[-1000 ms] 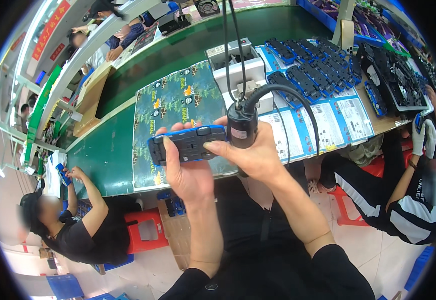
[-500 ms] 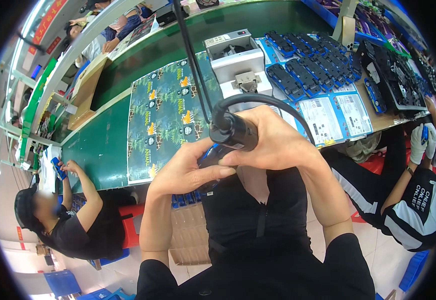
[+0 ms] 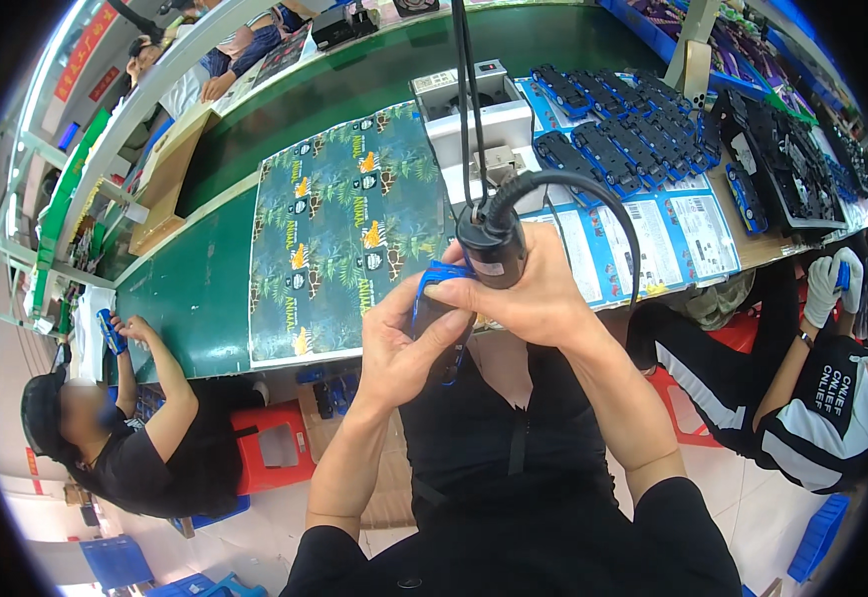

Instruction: Assembling a small blue toy car using an electric screwdriver on a factory production line.

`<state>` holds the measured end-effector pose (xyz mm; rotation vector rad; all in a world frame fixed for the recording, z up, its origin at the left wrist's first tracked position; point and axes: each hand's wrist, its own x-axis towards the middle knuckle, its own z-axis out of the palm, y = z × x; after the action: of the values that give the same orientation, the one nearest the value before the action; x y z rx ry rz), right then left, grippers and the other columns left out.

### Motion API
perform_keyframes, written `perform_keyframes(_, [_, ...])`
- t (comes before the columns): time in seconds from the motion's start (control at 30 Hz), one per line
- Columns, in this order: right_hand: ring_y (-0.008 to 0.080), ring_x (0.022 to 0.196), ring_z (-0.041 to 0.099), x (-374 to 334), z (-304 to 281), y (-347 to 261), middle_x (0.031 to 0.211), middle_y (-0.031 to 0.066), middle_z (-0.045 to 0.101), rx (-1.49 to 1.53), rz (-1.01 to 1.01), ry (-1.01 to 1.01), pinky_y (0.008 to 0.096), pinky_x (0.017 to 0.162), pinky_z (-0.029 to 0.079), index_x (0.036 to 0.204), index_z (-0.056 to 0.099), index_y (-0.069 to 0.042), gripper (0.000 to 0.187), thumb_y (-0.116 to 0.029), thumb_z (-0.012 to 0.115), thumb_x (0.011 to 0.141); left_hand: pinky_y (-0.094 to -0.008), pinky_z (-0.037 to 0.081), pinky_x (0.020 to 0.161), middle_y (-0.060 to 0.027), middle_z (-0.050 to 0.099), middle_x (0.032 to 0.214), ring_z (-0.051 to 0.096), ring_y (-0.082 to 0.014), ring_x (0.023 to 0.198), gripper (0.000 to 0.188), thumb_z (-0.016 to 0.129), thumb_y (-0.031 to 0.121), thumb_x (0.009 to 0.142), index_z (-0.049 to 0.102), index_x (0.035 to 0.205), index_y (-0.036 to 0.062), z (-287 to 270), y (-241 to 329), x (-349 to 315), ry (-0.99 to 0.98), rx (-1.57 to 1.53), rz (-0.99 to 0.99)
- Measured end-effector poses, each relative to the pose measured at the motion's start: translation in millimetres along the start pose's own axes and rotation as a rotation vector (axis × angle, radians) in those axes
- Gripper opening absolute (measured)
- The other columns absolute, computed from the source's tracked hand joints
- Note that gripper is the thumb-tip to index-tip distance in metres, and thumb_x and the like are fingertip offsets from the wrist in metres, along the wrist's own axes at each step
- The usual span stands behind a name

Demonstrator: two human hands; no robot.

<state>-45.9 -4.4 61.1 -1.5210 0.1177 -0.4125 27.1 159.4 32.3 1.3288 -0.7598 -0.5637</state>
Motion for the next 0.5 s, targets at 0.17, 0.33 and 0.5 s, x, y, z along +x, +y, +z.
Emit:
perform_keyframes(0.17, [0.0095,0.074,0.062,6,-2,-7,0.078,0.0045,0.066,-0.056,0.066,-0.075,0.0245,0.065,0.048,0.087,0.068,0.001,0.027,-0.011,0.085,0.072,-0.0248,0.050,0.079,-0.0051,0.068,0.101,0.062,-0.0091,0.088,0.038,0.070,0.015,0.091,0.059,0.123,-0.0017,-1,-5,1,-0.032,-0.098,-0.024])
perform_keyframes(0.33, [0.0076,0.065,0.060,13,6,-4,0.074,0.0020,0.064,-0.076,0.051,0.025,0.0235,0.059,0.047,0.090,0.067,0.001,0.026,-0.013,0.084,0.076,-0.0261,0.052,0.078,-0.0085,0.069,0.101,0.065,-0.0115,0.085,0.034,0.069,0.013,0.091,0.059,0.120,-0.0017,-9,-3,2,-0.065,-0.264,-0.118])
perform_keyframes(0.5, [0.0078,0.061,0.058,5,-18,-10,0.071,0.0034,0.062,0.076,-0.122,0.312,0.0248,0.057,0.047,0.088,0.062,-0.001,0.019,-0.013,0.077,0.082,-0.0309,0.058,0.070,-0.0116,0.069,0.097,0.069,-0.0175,0.079,0.025,0.068,0.011,0.090,0.061,0.112,0.0010,-7,-23,2,0.148,-0.344,-0.128])
